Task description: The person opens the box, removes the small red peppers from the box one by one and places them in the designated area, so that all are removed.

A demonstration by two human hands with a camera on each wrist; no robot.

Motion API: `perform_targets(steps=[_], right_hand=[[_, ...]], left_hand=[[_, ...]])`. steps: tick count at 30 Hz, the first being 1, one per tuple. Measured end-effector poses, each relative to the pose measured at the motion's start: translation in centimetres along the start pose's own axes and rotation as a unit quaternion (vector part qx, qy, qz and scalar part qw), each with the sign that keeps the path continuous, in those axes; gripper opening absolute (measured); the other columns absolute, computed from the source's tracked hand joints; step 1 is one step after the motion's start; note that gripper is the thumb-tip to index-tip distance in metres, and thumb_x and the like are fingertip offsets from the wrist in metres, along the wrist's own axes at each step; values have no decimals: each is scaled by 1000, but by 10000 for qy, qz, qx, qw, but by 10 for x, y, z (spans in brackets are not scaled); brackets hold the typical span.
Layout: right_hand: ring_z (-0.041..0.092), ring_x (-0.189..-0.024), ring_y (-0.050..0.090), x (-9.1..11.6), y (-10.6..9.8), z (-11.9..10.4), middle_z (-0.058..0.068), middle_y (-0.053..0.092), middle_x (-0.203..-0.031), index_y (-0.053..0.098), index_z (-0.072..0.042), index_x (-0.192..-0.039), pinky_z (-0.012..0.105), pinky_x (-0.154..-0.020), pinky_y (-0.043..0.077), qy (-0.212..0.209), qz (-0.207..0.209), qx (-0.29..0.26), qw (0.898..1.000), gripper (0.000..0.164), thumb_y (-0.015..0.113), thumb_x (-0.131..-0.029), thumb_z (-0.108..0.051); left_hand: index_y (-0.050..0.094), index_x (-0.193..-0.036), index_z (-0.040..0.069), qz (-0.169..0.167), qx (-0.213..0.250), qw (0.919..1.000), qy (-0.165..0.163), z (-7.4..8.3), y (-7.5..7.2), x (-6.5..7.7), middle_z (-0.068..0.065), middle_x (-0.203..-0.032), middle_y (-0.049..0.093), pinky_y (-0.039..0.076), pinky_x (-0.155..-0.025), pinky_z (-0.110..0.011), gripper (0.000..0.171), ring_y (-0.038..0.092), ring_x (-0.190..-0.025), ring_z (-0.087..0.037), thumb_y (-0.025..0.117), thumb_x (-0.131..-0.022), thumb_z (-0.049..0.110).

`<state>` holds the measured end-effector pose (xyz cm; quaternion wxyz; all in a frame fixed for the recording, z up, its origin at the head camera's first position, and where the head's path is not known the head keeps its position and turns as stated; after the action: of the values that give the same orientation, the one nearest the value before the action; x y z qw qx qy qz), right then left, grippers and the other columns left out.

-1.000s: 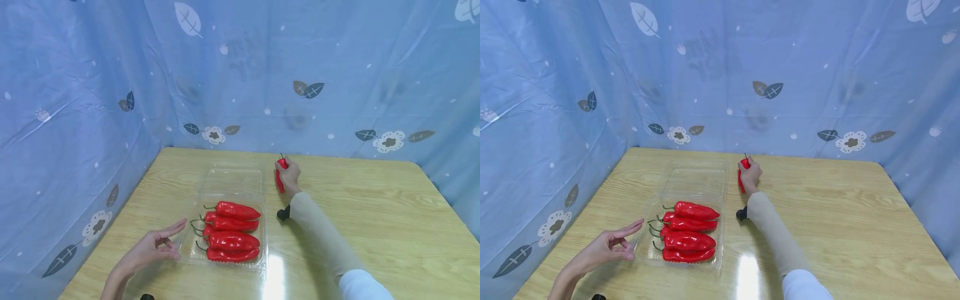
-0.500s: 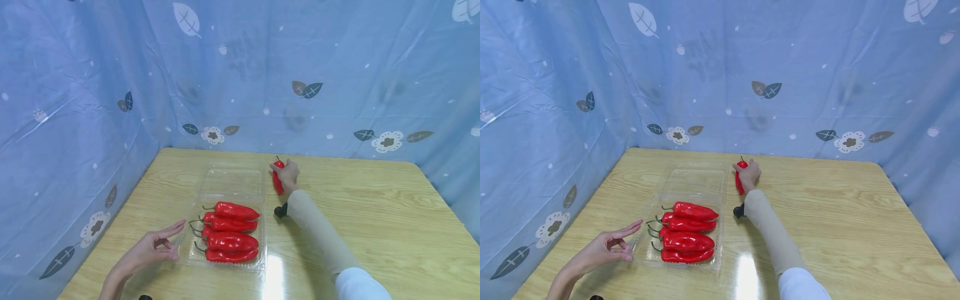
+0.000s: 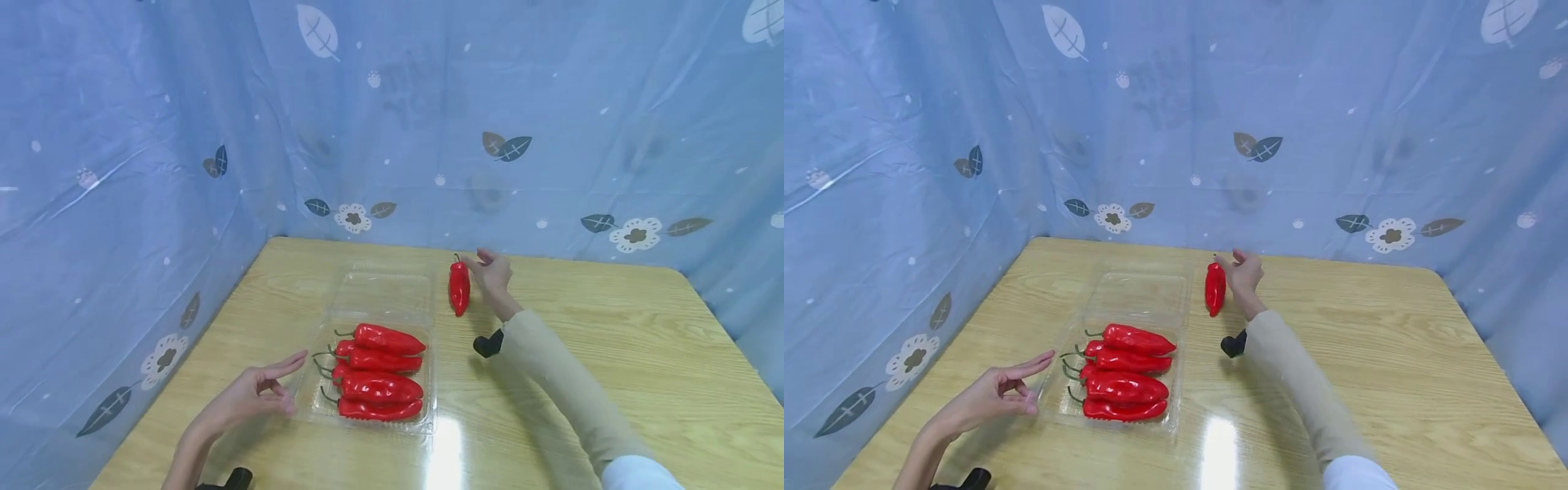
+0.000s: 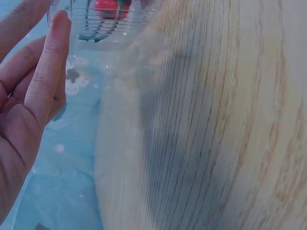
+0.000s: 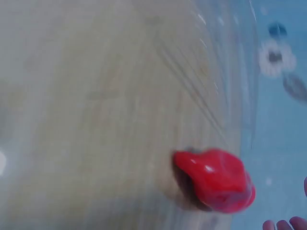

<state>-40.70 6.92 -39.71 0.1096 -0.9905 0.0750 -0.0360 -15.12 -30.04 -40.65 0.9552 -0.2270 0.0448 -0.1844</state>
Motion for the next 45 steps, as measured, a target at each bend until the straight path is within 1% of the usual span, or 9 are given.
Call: perform_targets(steps=[6, 13, 16, 23, 26, 31, 38, 42, 45], right_hand=[[31, -124, 51, 38, 9, -10, 20, 53, -135, 51, 1, -136, 40, -100, 43, -613, -1077, 161, 9922, 49, 66, -92, -14], [33, -116, 58, 95, 15, -5, 24, 57, -129, 55, 4, -131, 36, -90, 50, -1262, -1877, 445, 9731, 46, 69, -89, -9], [32, -111, 61, 118, 15, -3, 23, 59, -126, 58, 4, -129, 34, -87, 52, -1355, -2049, 361, 9687, 45, 71, -87, -8], [33, -114, 59, 168, 16, 4, 21, 59, -127, 58, 5, -127, 32, -87, 52, -1030, -2638, -7, 9591, 46, 72, -86, -11], [34, -120, 55, 183, 19, 5, 19, 58, -129, 59, 5, -127, 34, -92, 48, -1322, -2865, 46, 9489, 46, 72, -86, -11], [32, -123, 52, 182, 28, 1, 17, 58, -131, 59, 4, -127, 37, -97, 44, -2171, -2929, 65, 9311, 47, 73, -84, -5], [29, -132, 43, 172, 70, -5, 14, 45, -145, 50, -3, -138, 40, -96, 44, -2268, -3994, -560, 8865, 58, 73, -85, -7], [22, -138, 35, 172, 94, -11, 5, 41, -149, 48, -11, -141, 40, -102, 39, -2367, -4300, -508, 8698, 63, 74, -84, -8], [18, -138, 34, 172, 109, -19, 1, 41, -149, 49, -14, -141, 39, -105, 37, -2732, -4354, -255, 8574, 64, 76, -83, -12]], left_hand=[[36, -144, -6, -20, 2, 10000, 79, 2, -1, 1, -24, -145, 38, 53, -64, -26, 75, 64, -80, -13, 75, -80, 7], [35, -145, -3, -68, 161, 9998, 36, 1, 2, 0, -28, -146, 33, 53, -65, -27, 76, 64, -80, -14, 75, -81, 7], [35, -146, -1, -69, 192, 9998, -6, 1, 3, 1, -29, -145, 33, 52, -64, -26, 77, 63, -80, -14, 75, -81, 7], [38, -143, -5, 11, -44, 9998, 181, 2, 2, 1, -27, -143, 37, 53, -66, -27, 75, 63, -79, -12, 76, -80, 12], [38, -142, -7, 2, -22, 9997, 227, 1, 2, 1, -22, -145, 37, 53, -66, -27, 75, 62, -79, -11, 76, -80, 12], [38, -142, -7, 13, 14, 9996, 273, 0, 1, 1, -15, -147, 38, 53, -65, -26, 74, 61, -79, -11, 76, -80, 10], [35, -141, -11, -127, 255, 9991, 307, -1, 2, 3, 19, -149, 33, 53, -69, -25, 72, 62, -81, -13, 73, -83, 11], [34, -141, -11, -207, 249, 9988, 368, -2, 5, 3, 17, -149, 31, 53, -69, -26, 72, 63, -81, -13, 72, -84, 12], [35, -140, -11, -205, 245, 9987, 385, -1, 5, 2, 19, -148, 32, 53, -68, -27, 71, 64, -80, -13, 72, -84, 11]])
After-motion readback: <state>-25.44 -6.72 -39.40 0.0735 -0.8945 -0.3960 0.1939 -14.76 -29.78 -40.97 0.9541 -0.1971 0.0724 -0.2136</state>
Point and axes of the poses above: each hand's wrist, its own x-axis away from the middle knuckle, its own y-axis out of the palm, z = x × y, the point moved 8 cm from there along -x, towards the middle knuckle
